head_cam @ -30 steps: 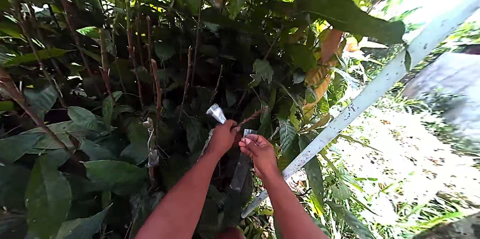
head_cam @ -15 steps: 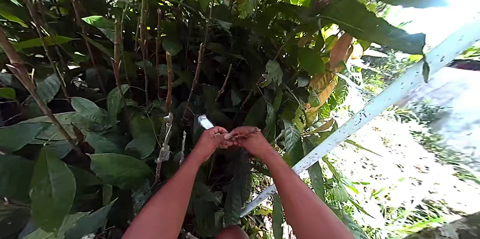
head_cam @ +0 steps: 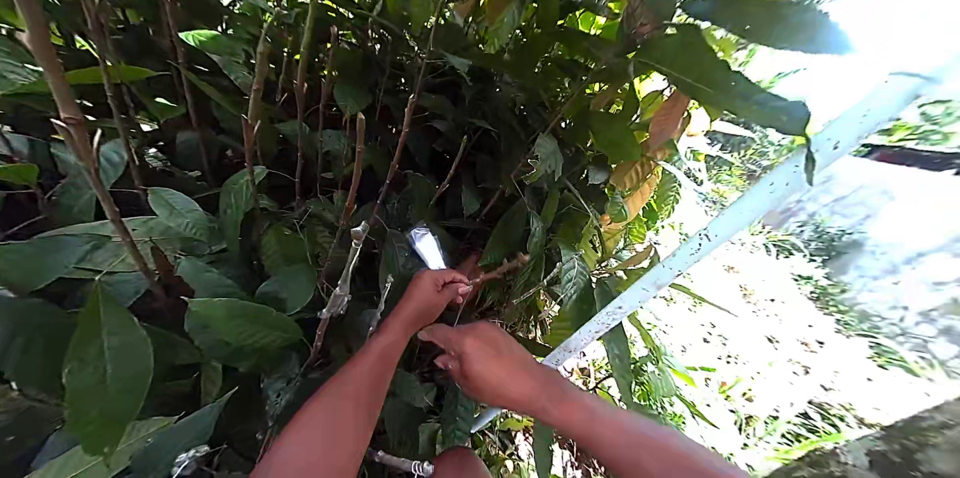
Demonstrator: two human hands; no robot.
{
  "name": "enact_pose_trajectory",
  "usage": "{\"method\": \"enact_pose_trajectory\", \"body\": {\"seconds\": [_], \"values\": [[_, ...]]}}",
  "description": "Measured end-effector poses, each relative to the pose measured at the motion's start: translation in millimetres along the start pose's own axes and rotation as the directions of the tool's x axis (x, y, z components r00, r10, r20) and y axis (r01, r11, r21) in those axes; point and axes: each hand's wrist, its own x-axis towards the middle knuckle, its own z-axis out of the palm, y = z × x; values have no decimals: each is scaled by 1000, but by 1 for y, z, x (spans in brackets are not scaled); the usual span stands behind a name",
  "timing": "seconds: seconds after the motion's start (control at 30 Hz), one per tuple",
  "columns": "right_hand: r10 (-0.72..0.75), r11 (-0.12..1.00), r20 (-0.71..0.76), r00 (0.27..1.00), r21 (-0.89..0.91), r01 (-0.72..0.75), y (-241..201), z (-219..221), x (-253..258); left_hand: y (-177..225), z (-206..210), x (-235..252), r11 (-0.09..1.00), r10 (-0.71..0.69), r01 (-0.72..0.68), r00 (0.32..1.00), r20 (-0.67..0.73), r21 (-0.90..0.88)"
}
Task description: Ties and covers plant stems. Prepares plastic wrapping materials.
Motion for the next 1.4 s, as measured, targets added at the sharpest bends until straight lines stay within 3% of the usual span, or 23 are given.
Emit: {"method": "enact_pose_trajectory", "body": {"seconds": [0.07, 0.13, 0.2, 0.27, 0.33, 0.43, 0.53, 0.63, 0.7, 0.73, 0.77, 0.83, 0.87, 0.93, 1.0, 1.07, 1.1, 1.17, 1.23, 1.3, 1.4], "values": [[20, 992, 82, 996, 126, -30, 6, -40, 15, 0, 22, -10, 991, 37, -36, 999, 7, -131], [97, 988, 77, 992, 112, -105, 32, -79, 35, -5, 27, -16, 997, 73, -72, 995, 65, -18], [202, 963, -33, 979, -177, -205, 61, -96, 47, -5, 18, -20, 996, 28, -35, 997, 76, 87], [284, 833, -92, 954, -468, -293, 73, -91, 48, -4, -1, -27, 998, -42, 45, 998, -53, 50], [336, 772, -35, 941, -563, -296, 72, -82, 43, -3, -21, -33, 994, -106, 104, 982, -159, -25], [340, 835, 52, 939, -476, -276, 61, -55, 30, 2, -33, -35, 970, -209, 170, 946, -248, -172], [184, 946, 107, 977, -290, -147, 11, -8, 10, 5, -28, -26, 953, -275, 212, 906, -321, -217], [-69, 997, 67, 995, 38, 67, -18, -15, 7, 11, -2, -25, 978, -173, 193, 965, -198, 85], [-58, 960, -9, 998, 275, 58, 4, -62, 18, 10, 12, -35, 955, -42, 60, 997, -68, 291], [26, 968, -13, 1000, 250, -21, 27, -82, 24, 10, 12, -37, 939, -45, 35, 999, 21, 341], [117, 992, -40, 992, 60, -114, 51, -92, 26, 9, 7, -41, 940, -41, 20, 998, 52, 339], [212, 908, -82, 974, -352, -227, 71, -78, 21, 3, -13, -45, 976, -23, 35, 998, -58, 215], [183, 882, -67, 981, -429, -194, 63, -61, 13, 3, -21, -46, 990, -44, 62, 990, -135, 130], [52, 919, -1, 999, -393, -48, 21, -32, -7, 5, -22, -43, 995, -87, 98, 968, -235, 34], [-74, 988, 64, 995, -130, 82, -16, -32, -11, 8, -4, -43, 993, -41, 66, 971, -235, 101], [-102, 985, 33, 994, 143, 96, -8, -64, 6, 10, 17, -49, 978, 12, 21, 988, -154, 210], [-39, 986, 52, 998, 165, 30, 14, -81, 16, 9, 22, -50, 958, -1, 19, 998, -63, 286], [128, 983, 3, 992, -135, -126, 64, -86, 23, -1, 16, -53, 946, 91, -74, 995, -38, 316], [239, 895, -5, 971, -386, -222, 68, -60, 13, -4, -4, -55, 977, 129, -91, 974, -188, 195], [181, 904, 21, 983, -397, -158, 37, -27, -5, 5, -14, -57, 1000, 9, -5, 953, -304, 15], [-61, 991, 71, 996, -115, 69, -17, -22, -10, 11, 0, -52, 999, -27, 33, 961, -276, 15]]}}
